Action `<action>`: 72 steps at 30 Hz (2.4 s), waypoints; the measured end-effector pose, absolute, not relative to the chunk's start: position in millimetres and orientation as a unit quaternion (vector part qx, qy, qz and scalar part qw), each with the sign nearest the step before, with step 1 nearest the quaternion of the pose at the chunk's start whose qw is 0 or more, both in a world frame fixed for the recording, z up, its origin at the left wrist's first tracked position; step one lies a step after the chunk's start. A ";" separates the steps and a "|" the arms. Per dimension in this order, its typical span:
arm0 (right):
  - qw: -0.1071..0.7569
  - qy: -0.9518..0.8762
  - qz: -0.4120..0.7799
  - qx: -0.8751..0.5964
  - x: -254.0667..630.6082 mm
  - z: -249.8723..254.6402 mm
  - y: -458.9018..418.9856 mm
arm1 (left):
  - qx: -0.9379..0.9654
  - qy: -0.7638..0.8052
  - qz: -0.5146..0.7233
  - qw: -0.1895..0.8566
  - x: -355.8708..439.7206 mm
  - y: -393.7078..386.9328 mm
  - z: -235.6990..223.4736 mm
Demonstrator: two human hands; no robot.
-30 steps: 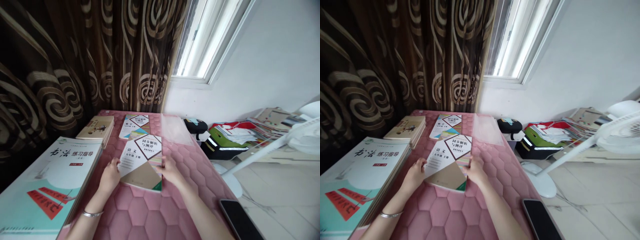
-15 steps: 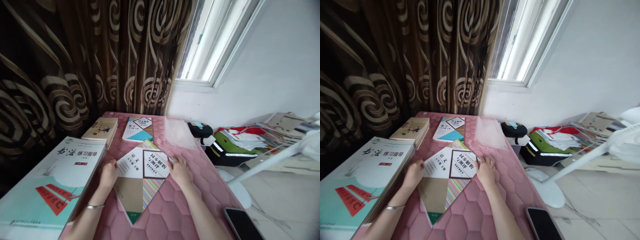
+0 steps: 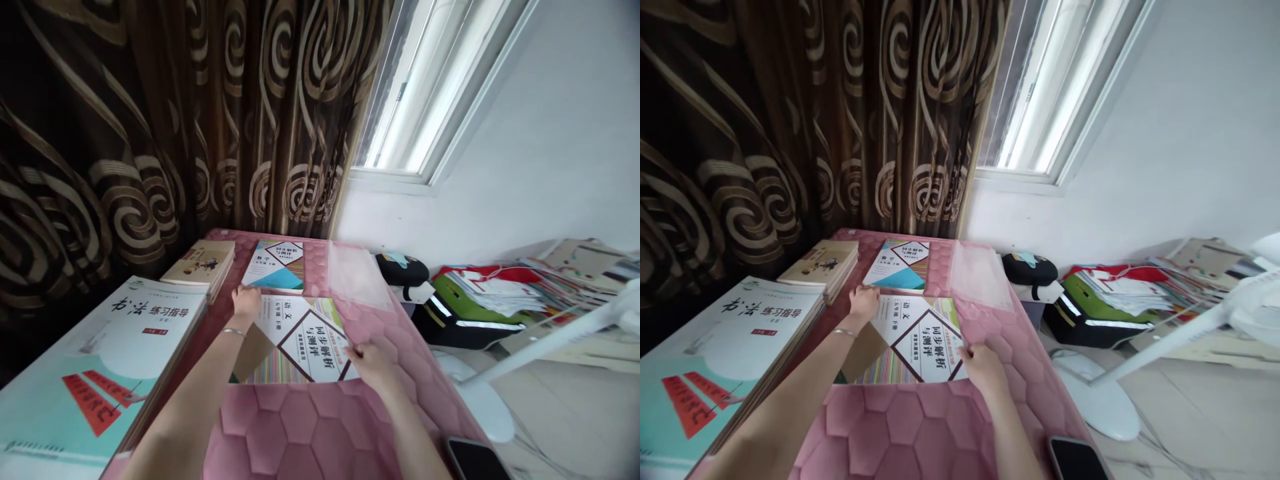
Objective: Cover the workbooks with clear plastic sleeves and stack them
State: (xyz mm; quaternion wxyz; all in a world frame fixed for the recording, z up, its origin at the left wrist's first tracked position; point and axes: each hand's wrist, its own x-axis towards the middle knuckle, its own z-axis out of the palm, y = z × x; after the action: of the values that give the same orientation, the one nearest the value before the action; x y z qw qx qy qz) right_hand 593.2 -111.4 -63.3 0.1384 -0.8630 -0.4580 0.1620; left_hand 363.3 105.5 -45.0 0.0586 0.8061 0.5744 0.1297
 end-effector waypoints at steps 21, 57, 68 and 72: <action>0.119 -0.465 0.141 -0.866 589.5 -62.7 -110.6 | 0.864 0.482 0.144 0.008 360.4 27.4 -61.2; 0.228 -0.711 0.089 -0.659 504.6 -69.5 -97.6 | 0.950 0.257 0.150 0.097 303.5 -8.6 -58.2; 0.227 -0.651 0.217 -0.691 573.5 -45.9 -120.0 | 0.916 0.362 0.084 0.153 263.6 12.9 -34.7; 0.229 -0.631 0.246 -0.699 585.5 -44.2 -127.3 | 0.915 0.349 0.071 0.188 260.8 15.5 -36.0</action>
State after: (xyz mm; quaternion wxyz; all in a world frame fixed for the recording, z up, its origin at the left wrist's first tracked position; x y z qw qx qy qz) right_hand 585.5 -127.3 -44.2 0.2287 -0.6990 -0.6315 0.2457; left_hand 260.8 15.5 -36.0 0.1876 0.9154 0.3491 0.0706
